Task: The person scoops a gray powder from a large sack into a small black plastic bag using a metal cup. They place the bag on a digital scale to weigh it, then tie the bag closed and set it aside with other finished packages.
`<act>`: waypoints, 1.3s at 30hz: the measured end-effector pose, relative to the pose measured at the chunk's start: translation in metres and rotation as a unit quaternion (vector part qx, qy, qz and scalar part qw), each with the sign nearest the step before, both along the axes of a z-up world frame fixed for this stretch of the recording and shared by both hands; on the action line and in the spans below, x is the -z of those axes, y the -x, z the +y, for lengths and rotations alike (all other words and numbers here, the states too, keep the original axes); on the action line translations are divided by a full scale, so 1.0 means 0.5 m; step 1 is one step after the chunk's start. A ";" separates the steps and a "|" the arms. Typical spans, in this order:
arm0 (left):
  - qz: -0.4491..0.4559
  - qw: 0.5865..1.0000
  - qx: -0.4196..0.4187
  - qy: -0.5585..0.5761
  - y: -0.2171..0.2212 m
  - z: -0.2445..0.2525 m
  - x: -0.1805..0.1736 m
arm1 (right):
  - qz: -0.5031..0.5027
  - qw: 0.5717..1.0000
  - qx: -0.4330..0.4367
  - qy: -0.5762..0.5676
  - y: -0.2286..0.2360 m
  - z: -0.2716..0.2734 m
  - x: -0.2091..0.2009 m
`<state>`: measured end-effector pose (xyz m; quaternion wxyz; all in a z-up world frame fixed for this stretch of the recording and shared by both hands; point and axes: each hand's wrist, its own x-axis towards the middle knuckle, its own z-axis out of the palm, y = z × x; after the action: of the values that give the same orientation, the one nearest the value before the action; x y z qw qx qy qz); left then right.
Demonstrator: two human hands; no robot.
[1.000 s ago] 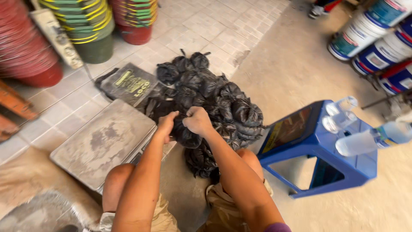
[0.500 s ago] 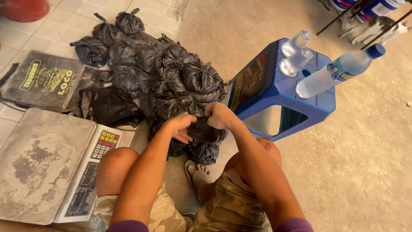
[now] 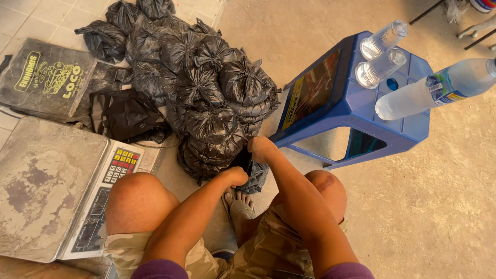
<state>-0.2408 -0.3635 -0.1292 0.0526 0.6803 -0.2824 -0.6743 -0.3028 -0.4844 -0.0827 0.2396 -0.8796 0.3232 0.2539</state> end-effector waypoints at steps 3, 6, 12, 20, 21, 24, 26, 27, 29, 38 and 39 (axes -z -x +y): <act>-0.036 0.998 0.049 0.008 -0.010 0.004 -0.049 | 0.003 0.999 0.041 0.008 -0.011 0.007 -0.027; -0.032 0.994 0.101 -0.007 -0.029 0.029 -0.302 | -0.008 0.998 0.029 0.053 -0.020 0.039 -0.132; -0.092 0.970 0.078 0.211 -0.058 -0.015 -0.087 | -0.122 0.988 0.085 0.040 -0.040 0.044 -0.203; -0.234 0.899 0.231 0.289 -0.024 0.056 -0.179 | -0.113 0.988 0.091 0.056 -0.040 0.072 -0.237; -0.259 0.870 0.285 0.307 -0.015 0.063 -0.205 | -0.112 0.988 0.093 0.053 -0.036 0.079 -0.251; -0.294 0.854 0.346 0.253 0.009 0.050 -0.097 | -0.124 0.987 0.097 0.042 -0.037 0.098 -0.276; -0.295 0.860 0.326 0.260 -0.005 0.029 -0.003 | -0.131 0.986 0.097 0.043 -0.038 0.091 -0.269; -0.293 0.868 0.303 0.264 -0.008 0.023 0.047 | -0.136 0.986 0.093 0.040 -0.037 0.090 -0.261; -0.282 0.878 0.268 0.279 -0.023 0.011 -0.034 | -0.112 0.988 0.089 0.062 -0.034 0.056 -0.213; -0.241 0.908 0.104 0.326 -0.036 -0.012 -0.177 | -0.079 0.990 0.107 0.056 -0.012 0.031 -0.162; -0.253 0.903 0.108 0.329 -0.036 -0.014 -0.169 | -0.082 0.990 0.106 0.054 -0.010 0.030 -0.156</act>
<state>-0.2229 -0.3706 -0.0446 0.1273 0.7376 -0.5636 -0.3495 -0.2979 -0.4696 -0.0048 0.2431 -0.8700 0.4068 0.1361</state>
